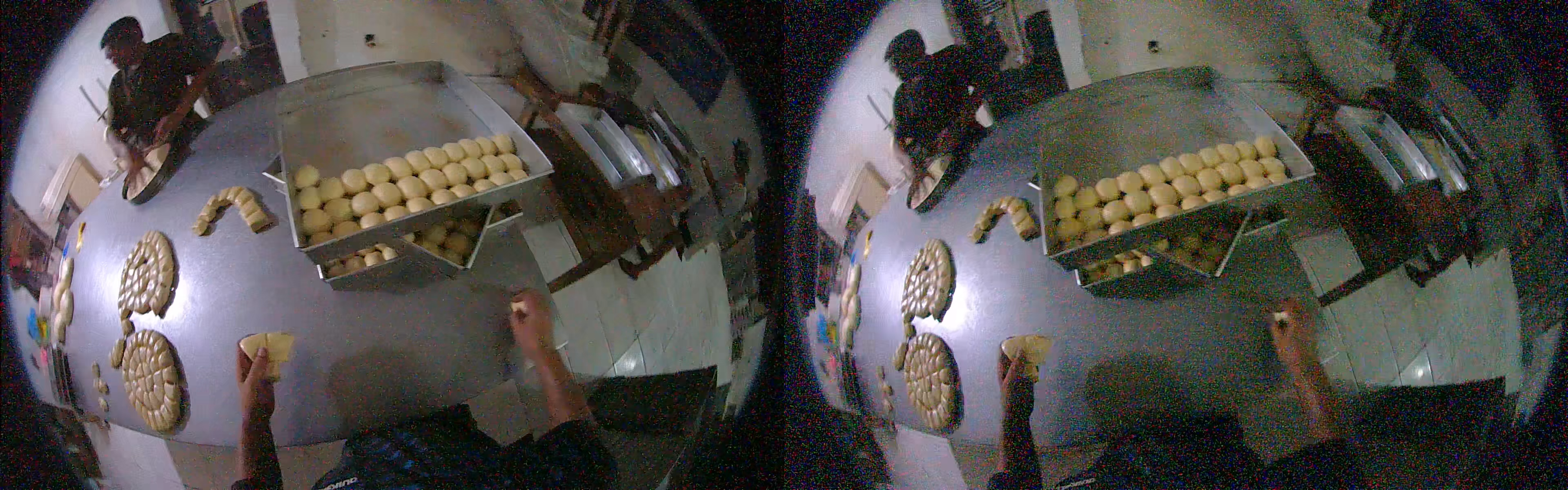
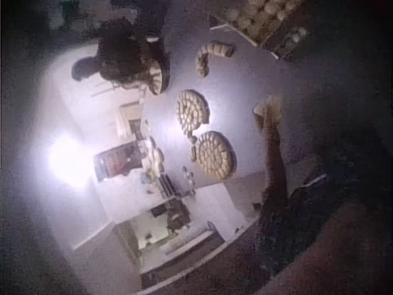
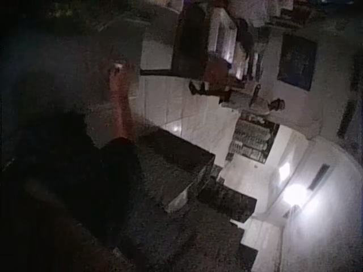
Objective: The person arranges small dough balls into circular patterns on a metal table and places them into metal trays. The person repeatedly picks up dough balls from a tray and places them onto the table or into other trays.
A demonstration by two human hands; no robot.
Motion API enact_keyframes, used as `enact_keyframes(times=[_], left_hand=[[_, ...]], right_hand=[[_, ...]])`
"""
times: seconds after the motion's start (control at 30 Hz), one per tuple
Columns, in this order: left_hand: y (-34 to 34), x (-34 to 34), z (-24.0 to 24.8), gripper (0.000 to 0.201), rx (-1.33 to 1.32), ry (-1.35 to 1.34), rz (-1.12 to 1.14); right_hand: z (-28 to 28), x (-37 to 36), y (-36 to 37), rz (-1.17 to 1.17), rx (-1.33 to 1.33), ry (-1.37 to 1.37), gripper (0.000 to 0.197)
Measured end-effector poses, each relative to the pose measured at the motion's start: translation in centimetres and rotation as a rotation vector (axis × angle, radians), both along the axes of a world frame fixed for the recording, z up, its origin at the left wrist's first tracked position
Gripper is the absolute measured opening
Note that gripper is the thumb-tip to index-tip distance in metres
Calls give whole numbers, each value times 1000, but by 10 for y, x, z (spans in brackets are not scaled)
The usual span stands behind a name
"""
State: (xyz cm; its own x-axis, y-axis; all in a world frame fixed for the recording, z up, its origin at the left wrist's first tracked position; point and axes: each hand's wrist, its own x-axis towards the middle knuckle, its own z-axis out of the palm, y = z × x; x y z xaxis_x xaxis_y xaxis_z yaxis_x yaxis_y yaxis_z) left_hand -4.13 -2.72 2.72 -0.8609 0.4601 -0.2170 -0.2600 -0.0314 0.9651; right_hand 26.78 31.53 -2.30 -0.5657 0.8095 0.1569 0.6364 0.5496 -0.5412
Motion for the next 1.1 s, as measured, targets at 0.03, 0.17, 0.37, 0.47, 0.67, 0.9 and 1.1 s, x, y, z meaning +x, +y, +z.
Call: enact_keyframes(times=[0.03, 0.17, 0.37, 0.47, 0.67, 0.9, 1.1], left_hand=[[-7, 1, 2, 25, -4, 39, 23], [-23, 3, 3, 25, -73, 184, 62], [16, 21, 29, 29, 74, 259, -108], [-1, 17, 41, 30, 97, 357, -98], [4, 28, 26, 33, 26, 508, -266], [35, 2, 2, 25, 135, 129, -185], [66, 20, -15, 24, -124, 352, -329]], right_hand=[[16, 2, 19, -4, -231, 26, 24], [130, -126, 37, 102, -556, 947, 34], [166, -336, 58, 292, 135, 572, 23], [155, -345, 34, 417, 115, 462, 21], [110, -223, -142, 946, -335, 517, 47], [39, -61, -85, 185, -662, 589, 31], [-13, -43, -66, 349, 524, -359, 39]])
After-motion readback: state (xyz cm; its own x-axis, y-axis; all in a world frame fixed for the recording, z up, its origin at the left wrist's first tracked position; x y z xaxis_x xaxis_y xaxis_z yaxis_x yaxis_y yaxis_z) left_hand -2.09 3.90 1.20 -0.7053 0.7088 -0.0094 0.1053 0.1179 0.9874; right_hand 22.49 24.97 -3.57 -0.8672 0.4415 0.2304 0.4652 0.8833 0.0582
